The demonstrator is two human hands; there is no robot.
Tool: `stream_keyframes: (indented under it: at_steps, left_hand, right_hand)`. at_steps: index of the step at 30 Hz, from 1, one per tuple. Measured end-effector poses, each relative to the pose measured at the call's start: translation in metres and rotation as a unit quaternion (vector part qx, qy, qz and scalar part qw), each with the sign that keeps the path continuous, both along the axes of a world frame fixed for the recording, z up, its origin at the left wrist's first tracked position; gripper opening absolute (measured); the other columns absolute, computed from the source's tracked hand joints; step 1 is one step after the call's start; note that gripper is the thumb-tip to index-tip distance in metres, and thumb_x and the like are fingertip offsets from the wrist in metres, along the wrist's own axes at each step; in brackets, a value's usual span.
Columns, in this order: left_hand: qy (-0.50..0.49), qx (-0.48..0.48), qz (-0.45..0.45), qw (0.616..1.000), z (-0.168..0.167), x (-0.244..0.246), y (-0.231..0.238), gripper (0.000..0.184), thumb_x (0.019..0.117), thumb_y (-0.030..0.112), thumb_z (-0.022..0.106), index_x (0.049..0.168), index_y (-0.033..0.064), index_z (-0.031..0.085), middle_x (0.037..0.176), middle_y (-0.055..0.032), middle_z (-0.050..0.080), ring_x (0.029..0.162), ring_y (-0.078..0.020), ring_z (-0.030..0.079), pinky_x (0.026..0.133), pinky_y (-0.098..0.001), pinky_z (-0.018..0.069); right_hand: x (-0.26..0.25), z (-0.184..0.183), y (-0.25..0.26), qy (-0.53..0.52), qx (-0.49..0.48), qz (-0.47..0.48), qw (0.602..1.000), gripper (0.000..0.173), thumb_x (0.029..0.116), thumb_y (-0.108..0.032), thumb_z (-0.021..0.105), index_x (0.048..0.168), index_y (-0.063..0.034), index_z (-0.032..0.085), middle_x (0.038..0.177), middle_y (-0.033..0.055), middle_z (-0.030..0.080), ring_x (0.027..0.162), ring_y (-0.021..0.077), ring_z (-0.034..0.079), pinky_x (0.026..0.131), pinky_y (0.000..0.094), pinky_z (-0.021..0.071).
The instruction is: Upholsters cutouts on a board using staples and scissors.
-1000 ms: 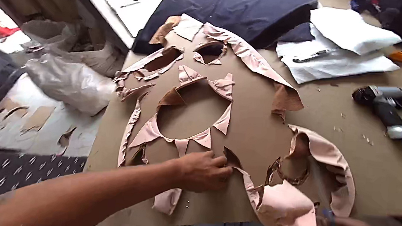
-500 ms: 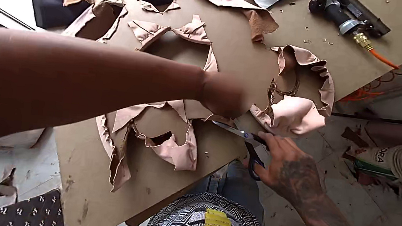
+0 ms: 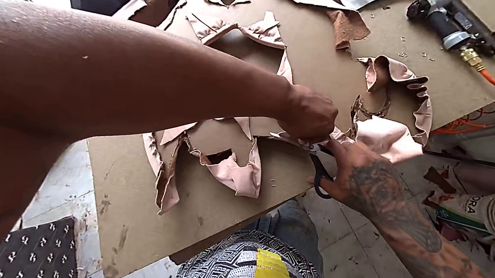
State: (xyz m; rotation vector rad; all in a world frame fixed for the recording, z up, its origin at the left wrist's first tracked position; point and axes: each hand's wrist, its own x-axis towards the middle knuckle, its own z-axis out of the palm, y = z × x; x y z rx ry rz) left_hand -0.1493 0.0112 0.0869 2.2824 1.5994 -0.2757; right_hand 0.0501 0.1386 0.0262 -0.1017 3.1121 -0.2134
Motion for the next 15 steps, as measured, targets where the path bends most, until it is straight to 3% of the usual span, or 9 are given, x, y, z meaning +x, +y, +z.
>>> stream_keyframes:
  at_steps: [3, 4, 8, 12, 15]
  left_hand:
    - [-0.049, 0.019, 0.018, 0.998, -0.007, -0.009, -0.007, 0.003, 0.0890, 0.020, 0.075, 0.087, 0.0173, 0.077, 0.077, 0.0009, 0.068, 0.072, -0.0174, 0.066, 0.063, -0.0431, 0.0509]
    - [-0.065, 0.030, 0.024, 0.997, -0.009, -0.011, -0.009, 0.005, 0.0902, 0.021, 0.074, 0.088, 0.0174, 0.077, 0.077, 0.0011, 0.068, 0.072, -0.0168, 0.066, 0.063, -0.0428, 0.0510]
    - [-0.105, 0.057, 0.041, 0.992, -0.015, -0.013, -0.015, 0.005, 0.0893, 0.020, 0.073, 0.087, 0.0178, 0.077, 0.075, 0.0020, 0.067, 0.071, -0.0152, 0.065, 0.062, -0.0419, 0.0504]
    - [-0.124, 0.082, 0.060, 0.987, -0.019, -0.020, -0.020, 0.008, 0.0913, 0.021, 0.072, 0.088, 0.0175, 0.077, 0.075, 0.0018, 0.068, 0.070, -0.0144, 0.065, 0.063, -0.0411, 0.0518]
    - [-0.142, 0.094, 0.072, 0.983, -0.019, -0.021, -0.023, 0.010, 0.0926, 0.023, 0.071, 0.088, 0.0180, 0.078, 0.076, 0.0027, 0.069, 0.070, -0.0127, 0.066, 0.064, -0.0405, 0.0528]
  right_hand:
    - [0.001, -0.004, 0.007, 0.029, -0.035, 0.039, 0.998, 0.042, 0.0714, -0.036, 0.081, 0.103, -0.0109, 0.069, 0.068, 0.0045, 0.063, 0.062, 0.0265, 0.066, 0.053, 0.0476, 0.0534]
    - [0.002, -0.003, 0.009, 0.021, -0.036, 0.040, 0.998, 0.041, 0.0736, -0.036, 0.081, 0.104, -0.0112, 0.070, 0.068, 0.0039, 0.064, 0.061, 0.0255, 0.067, 0.054, 0.0478, 0.0548]
    - [-0.012, 0.001, -0.002, -0.036, -0.011, 0.023, 0.999, 0.060, 0.0730, -0.061, 0.078, 0.110, -0.0153, 0.066, 0.077, 0.0028, 0.066, 0.073, 0.0257, 0.068, 0.063, 0.0477, 0.0559]
    - [-0.020, 0.008, -0.005, -0.061, -0.014, 0.031, 0.998, 0.040, 0.0782, -0.044, 0.083, 0.101, -0.0158, 0.064, 0.064, 0.0031, 0.063, 0.057, 0.0247, 0.066, 0.052, 0.0481, 0.0529]
    - [-0.027, 0.013, -0.011, -0.080, -0.002, 0.016, 0.997, 0.056, 0.0705, -0.057, 0.083, 0.107, -0.0189, 0.065, 0.070, 0.0004, 0.064, 0.063, 0.0221, 0.066, 0.056, 0.0479, 0.0541]
